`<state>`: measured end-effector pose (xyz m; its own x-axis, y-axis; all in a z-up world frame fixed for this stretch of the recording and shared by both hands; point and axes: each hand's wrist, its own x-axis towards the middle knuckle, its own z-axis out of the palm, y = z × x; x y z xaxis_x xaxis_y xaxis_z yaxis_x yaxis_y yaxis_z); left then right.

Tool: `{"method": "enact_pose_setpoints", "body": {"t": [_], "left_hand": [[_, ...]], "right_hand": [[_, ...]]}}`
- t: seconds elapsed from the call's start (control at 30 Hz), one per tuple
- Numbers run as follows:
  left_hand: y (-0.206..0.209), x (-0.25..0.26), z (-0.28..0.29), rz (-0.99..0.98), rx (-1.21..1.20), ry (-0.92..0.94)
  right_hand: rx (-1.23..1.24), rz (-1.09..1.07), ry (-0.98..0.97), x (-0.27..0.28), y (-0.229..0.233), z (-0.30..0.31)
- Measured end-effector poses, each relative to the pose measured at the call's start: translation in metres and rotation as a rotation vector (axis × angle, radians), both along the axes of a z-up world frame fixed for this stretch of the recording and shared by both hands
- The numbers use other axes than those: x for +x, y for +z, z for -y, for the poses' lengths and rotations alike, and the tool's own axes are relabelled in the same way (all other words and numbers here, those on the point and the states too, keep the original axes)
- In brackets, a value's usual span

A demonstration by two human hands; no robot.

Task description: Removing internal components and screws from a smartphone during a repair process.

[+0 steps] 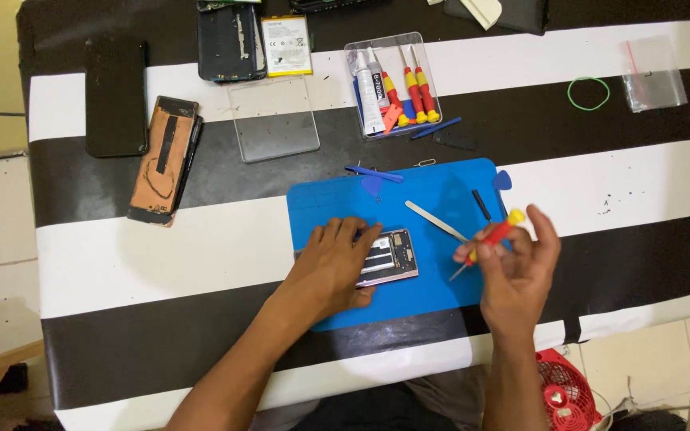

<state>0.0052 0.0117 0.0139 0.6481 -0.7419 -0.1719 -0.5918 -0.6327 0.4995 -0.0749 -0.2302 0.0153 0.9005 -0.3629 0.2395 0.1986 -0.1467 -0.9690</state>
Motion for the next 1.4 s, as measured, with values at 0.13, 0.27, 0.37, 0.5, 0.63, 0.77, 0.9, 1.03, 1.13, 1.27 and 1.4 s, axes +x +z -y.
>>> {"method": "enact_pose_setpoints", "body": {"t": [0.13, 0.27, 0.37, 0.5, 0.63, 0.77, 0.9, 1.03, 1.13, 1.27, 1.4], "left_hand": [[-0.014, -0.004, 0.001, 0.019, -0.034, 0.021], [-0.012, -0.002, 0.004, 0.024, -0.051, 0.033], [-0.005, 0.0, 0.002, -0.025, -0.055, 0.033], [0.021, 0.01, -0.006, -0.191, -0.148, 0.058], [0.01, 0.018, -0.006, -0.191, -0.291, 0.173], [-0.016, 0.019, -0.003, 0.019, -0.225, 0.217], [-0.015, 0.019, -0.002, 0.028, -0.21, 0.23], [-0.013, 0.018, -0.001, 0.028, -0.181, 0.228], [-0.009, 0.019, -0.001, 0.009, -0.204, 0.225], [-0.007, 0.019, -0.001, 0.015, -0.206, 0.226], [-0.005, 0.019, -0.002, 0.013, -0.189, 0.219]], "right_hand": [[-0.073, 0.045, 0.027, 0.036, 0.006, -0.005], [-0.257, 0.127, 0.083, 0.076, 0.015, -0.015], [-0.249, 0.16, 0.124, 0.094, -0.002, -0.022], [-0.208, 0.119, 0.128, 0.098, -0.03, -0.026], [-0.208, 0.14, 0.092, 0.104, -0.037, -0.025], [-0.211, 0.135, 0.09, 0.108, -0.036, -0.029], [-0.239, 0.121, 0.102, 0.109, -0.036, -0.03], [-0.241, 0.098, 0.094, 0.108, -0.032, -0.032], [-0.244, 0.084, 0.085, 0.109, -0.03, -0.033], [-0.238, 0.088, 0.081, 0.109, -0.032, -0.031], [-0.257, 0.086, 0.081, 0.108, -0.028, -0.036]]}}
